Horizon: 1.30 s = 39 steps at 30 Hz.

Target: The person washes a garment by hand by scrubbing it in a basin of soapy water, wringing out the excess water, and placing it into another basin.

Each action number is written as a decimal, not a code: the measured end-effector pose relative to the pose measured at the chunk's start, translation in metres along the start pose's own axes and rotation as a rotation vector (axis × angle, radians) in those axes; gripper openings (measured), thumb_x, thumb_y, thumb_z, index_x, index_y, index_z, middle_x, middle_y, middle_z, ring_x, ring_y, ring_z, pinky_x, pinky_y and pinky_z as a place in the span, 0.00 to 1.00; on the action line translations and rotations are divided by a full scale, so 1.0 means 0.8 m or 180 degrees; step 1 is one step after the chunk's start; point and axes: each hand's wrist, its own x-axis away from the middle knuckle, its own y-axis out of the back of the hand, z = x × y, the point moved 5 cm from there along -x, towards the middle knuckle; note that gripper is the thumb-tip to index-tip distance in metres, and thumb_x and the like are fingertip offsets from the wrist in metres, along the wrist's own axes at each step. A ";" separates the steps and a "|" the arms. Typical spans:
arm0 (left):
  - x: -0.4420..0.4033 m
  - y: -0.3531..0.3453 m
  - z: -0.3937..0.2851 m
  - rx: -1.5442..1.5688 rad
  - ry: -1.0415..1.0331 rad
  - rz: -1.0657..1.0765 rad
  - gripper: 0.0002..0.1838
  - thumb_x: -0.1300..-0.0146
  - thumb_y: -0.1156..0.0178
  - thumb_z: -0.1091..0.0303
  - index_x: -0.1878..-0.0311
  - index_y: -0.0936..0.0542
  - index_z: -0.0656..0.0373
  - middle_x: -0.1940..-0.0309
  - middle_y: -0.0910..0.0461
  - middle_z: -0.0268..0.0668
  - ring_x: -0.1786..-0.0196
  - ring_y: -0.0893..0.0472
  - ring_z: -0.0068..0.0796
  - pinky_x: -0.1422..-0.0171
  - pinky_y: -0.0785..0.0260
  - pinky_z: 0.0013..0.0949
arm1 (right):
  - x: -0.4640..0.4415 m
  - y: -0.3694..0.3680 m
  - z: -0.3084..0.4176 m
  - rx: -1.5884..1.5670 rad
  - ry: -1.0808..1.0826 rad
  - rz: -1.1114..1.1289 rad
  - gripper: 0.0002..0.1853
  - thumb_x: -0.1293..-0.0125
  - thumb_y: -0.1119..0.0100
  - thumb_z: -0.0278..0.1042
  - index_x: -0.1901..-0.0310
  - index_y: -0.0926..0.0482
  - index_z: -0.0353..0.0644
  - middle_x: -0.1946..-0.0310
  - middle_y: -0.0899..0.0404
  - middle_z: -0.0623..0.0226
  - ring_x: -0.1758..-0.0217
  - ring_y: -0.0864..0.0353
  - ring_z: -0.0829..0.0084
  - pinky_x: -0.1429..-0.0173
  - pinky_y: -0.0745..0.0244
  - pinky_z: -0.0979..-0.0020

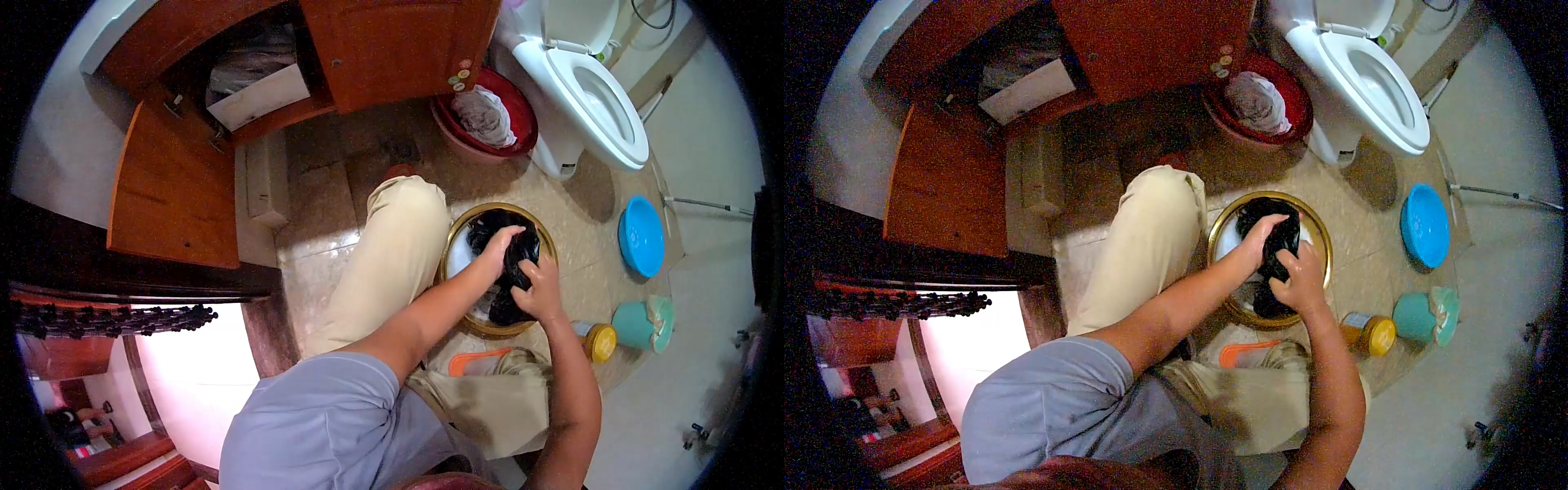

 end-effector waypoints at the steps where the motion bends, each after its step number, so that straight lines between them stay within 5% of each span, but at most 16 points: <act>1: -0.008 0.008 0.002 0.0008 -0.0080 0.0003 0.14 0.39 0.48 0.61 0.54 0.23 0.55 0.74 0.23 0.32 0.73 0.23 0.28 0.67 0.28 0.34 | -0.003 -0.004 0.004 0.0116 -0.0004 0.0060 0.18 0.65 0.40 0.28 0.65 0.26 0.40 0.66 0.30 0.51 0.62 0.30 0.46 0.59 0.34 0.56; 5: 0.027 -0.021 0.000 0.0261 -0.0154 0.0272 0.11 0.39 0.48 0.59 0.62 0.22 0.54 0.76 0.24 0.32 0.77 0.24 0.28 0.73 0.30 0.34 | -0.004 -0.012 0.013 0.0446 -0.0270 -0.0273 0.18 0.56 0.34 0.40 0.64 0.24 0.41 0.67 0.29 0.50 0.66 0.28 0.48 0.64 0.32 0.56; 9: -0.025 0.021 0.031 0.0453 0.0038 0.0720 0.09 0.40 0.49 0.60 0.71 0.23 0.50 0.77 0.24 0.32 0.75 0.24 0.29 0.68 0.30 0.33 | -0.009 -0.022 0.000 0.0486 -0.0418 0.0062 0.14 0.55 0.36 0.39 0.68 0.24 0.41 0.73 0.27 0.52 0.69 0.26 0.48 0.67 0.32 0.55; 14: 0.002 0.019 0.033 0.0007 -0.0860 -0.0715 0.07 0.42 0.51 0.67 0.69 0.25 0.57 0.72 0.24 0.38 0.69 0.23 0.33 0.61 0.29 0.38 | -0.001 -0.025 -0.052 0.0634 -0.1191 -0.0046 0.16 0.52 0.40 0.44 0.70 0.22 0.39 0.76 0.24 0.48 0.70 0.23 0.49 0.67 0.29 0.53; 17: -0.003 0.012 0.046 -0.0370 -0.0398 -0.0824 0.12 0.47 0.48 0.69 0.62 0.25 0.69 0.65 0.24 0.45 0.64 0.23 0.39 0.58 0.29 0.41 | 0.007 -0.014 -0.086 0.0502 -0.1758 -0.0038 0.14 0.49 0.45 0.41 0.73 0.23 0.35 0.76 0.24 0.43 0.70 0.24 0.43 0.63 0.31 0.51; 21: 0.006 0.015 0.042 -0.1334 -0.0420 -0.1353 0.09 0.51 0.46 0.73 0.67 0.24 0.68 0.72 0.24 0.41 0.72 0.24 0.35 0.68 0.31 0.40 | 0.033 -0.027 -0.129 0.0317 -0.1810 -0.0011 0.12 0.49 0.46 0.35 0.70 0.25 0.32 0.73 0.25 0.42 0.67 0.23 0.48 0.61 0.31 0.54; 24: 0.010 0.003 0.026 -0.1668 -0.0454 -0.0886 0.13 0.52 0.43 0.70 0.65 0.23 0.70 0.70 0.23 0.42 0.72 0.24 0.35 0.68 0.31 0.40 | 0.046 -0.043 -0.149 -0.0518 -0.1734 -0.0105 0.11 0.46 0.47 0.32 0.64 0.28 0.33 0.74 0.26 0.56 0.69 0.26 0.64 0.61 0.31 0.63; 28: 0.032 -0.026 0.023 -0.1618 -0.0365 -0.0690 0.20 0.48 0.41 0.58 0.63 0.22 0.69 0.68 0.22 0.41 0.67 0.23 0.32 0.62 0.31 0.34 | 0.048 -0.052 -0.152 -0.2129 -0.2653 0.0092 0.13 0.40 0.50 0.34 0.55 0.32 0.40 0.72 0.32 0.72 0.70 0.33 0.79 0.60 0.33 0.75; 30: 0.026 -0.024 0.036 -0.1759 -0.0276 -0.0487 0.27 0.41 0.46 0.48 0.54 0.25 0.65 0.61 0.23 0.40 0.60 0.24 0.31 0.54 0.33 0.33 | 0.050 -0.060 -0.154 -0.2461 -0.2986 0.0186 0.14 0.37 0.52 0.36 0.51 0.32 0.43 0.71 0.34 0.76 0.70 0.35 0.82 0.61 0.35 0.79; 32: 0.019 -0.026 0.041 -0.1474 -0.0196 -0.0190 0.30 0.38 0.50 0.43 0.47 0.27 0.63 0.55 0.24 0.40 0.55 0.25 0.32 0.49 0.34 0.33 | 0.047 -0.055 -0.149 -0.2382 -0.2801 0.0175 0.17 0.36 0.51 0.40 0.48 0.32 0.44 0.65 0.30 0.73 0.64 0.32 0.82 0.59 0.34 0.78; 34: 0.043 -0.057 0.030 -0.1667 -0.0059 0.0241 0.38 0.37 0.55 0.37 0.36 0.38 0.59 0.40 0.35 0.44 0.40 0.34 0.36 0.36 0.43 0.36 | 0.049 -0.063 -0.160 -0.2457 -0.2607 0.0040 0.19 0.36 0.50 0.43 0.47 0.32 0.44 0.61 0.28 0.72 0.61 0.31 0.82 0.59 0.34 0.77; 37: 0.041 -0.059 0.031 -0.1882 0.0084 0.0280 0.44 0.39 0.56 0.33 0.29 0.48 0.56 0.30 0.48 0.43 0.30 0.46 0.39 0.28 0.56 0.39 | 0.050 -0.065 -0.165 -0.2495 -0.2636 0.0102 0.27 0.36 0.48 0.44 0.39 0.37 0.40 0.47 0.30 0.64 0.47 0.30 0.74 0.45 0.35 0.73; 39: 0.045 -0.064 0.030 -0.1805 -0.0118 0.0069 0.41 0.38 0.56 0.34 0.36 0.38 0.61 0.34 0.42 0.47 0.34 0.41 0.38 0.31 0.51 0.36 | 0.043 -0.058 -0.152 -0.2671 -0.2578 0.0093 0.30 0.36 0.46 0.44 0.37 0.39 0.38 0.44 0.32 0.62 0.43 0.32 0.71 0.40 0.37 0.71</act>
